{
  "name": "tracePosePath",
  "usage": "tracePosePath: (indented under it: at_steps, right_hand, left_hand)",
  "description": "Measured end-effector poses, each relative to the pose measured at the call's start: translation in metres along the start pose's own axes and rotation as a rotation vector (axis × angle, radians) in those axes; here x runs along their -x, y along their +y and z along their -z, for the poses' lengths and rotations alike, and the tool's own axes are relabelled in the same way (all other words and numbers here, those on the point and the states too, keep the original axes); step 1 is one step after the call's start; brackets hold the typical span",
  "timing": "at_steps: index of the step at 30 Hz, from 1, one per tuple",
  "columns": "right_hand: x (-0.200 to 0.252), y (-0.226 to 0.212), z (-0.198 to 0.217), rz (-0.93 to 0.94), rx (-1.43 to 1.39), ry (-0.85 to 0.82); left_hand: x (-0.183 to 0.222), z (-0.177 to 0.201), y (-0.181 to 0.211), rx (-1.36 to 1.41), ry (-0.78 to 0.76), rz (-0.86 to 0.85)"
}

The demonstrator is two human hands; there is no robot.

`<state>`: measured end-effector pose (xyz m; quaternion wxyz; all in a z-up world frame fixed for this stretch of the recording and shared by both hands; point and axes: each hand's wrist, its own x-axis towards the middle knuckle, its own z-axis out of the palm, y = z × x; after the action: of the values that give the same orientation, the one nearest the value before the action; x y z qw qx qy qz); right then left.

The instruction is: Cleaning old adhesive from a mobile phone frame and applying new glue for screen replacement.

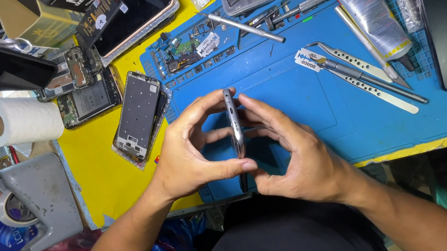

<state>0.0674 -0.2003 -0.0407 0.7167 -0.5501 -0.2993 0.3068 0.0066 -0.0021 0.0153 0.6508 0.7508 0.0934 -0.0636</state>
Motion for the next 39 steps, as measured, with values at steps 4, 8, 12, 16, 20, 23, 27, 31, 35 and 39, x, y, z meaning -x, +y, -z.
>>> tracePosePath:
  at_steps: [4, 8, 12, 16, 20, 23, 27, 31, 35, 39]
  right_hand:
    - [0.000, 0.000, 0.000, 0.021, 0.021, 0.004]
    - [0.001, 0.000, -0.002, 0.031, 0.053, 0.023]
    - [0.001, -0.002, -0.004, 0.128, 0.211, 0.036]
    - [0.002, -0.001, -0.006, 0.178, 0.256, 0.058]
    - [0.002, -0.001, -0.007, 0.179, 0.263, 0.067]
    - [0.001, -0.003, -0.007, 0.194, 0.272, 0.064]
    - [0.001, -0.003, -0.007, 0.216, 0.308, 0.066]
    - [0.002, -0.001, -0.006, 0.220, 0.318, 0.069]
    - [0.003, 0.005, -0.005, 0.260, 0.346, 0.058]
    - [0.004, 0.008, -0.007, 0.291, 0.423, 0.094]
  left_hand:
    - [0.000, 0.000, 0.000, -0.006, 0.002, -0.015]
    - [0.000, -0.001, 0.000, -0.009, -0.002, -0.013]
    - [0.000, -0.001, 0.001, -0.034, 0.005, -0.026]
    - [0.000, -0.001, 0.001, -0.041, 0.001, -0.041]
    - [0.000, 0.000, 0.001, -0.043, -0.007, -0.047]
    - [0.000, 0.000, 0.003, -0.050, -0.009, -0.042]
    - [0.000, -0.001, 0.007, -0.076, 0.000, -0.036]
    - [0.001, -0.001, 0.006, -0.076, 0.004, -0.042]
    - [0.003, 0.000, -0.001, -0.021, 0.015, -0.044]
    - [0.006, 0.001, -0.006, 0.005, 0.033, -0.045]
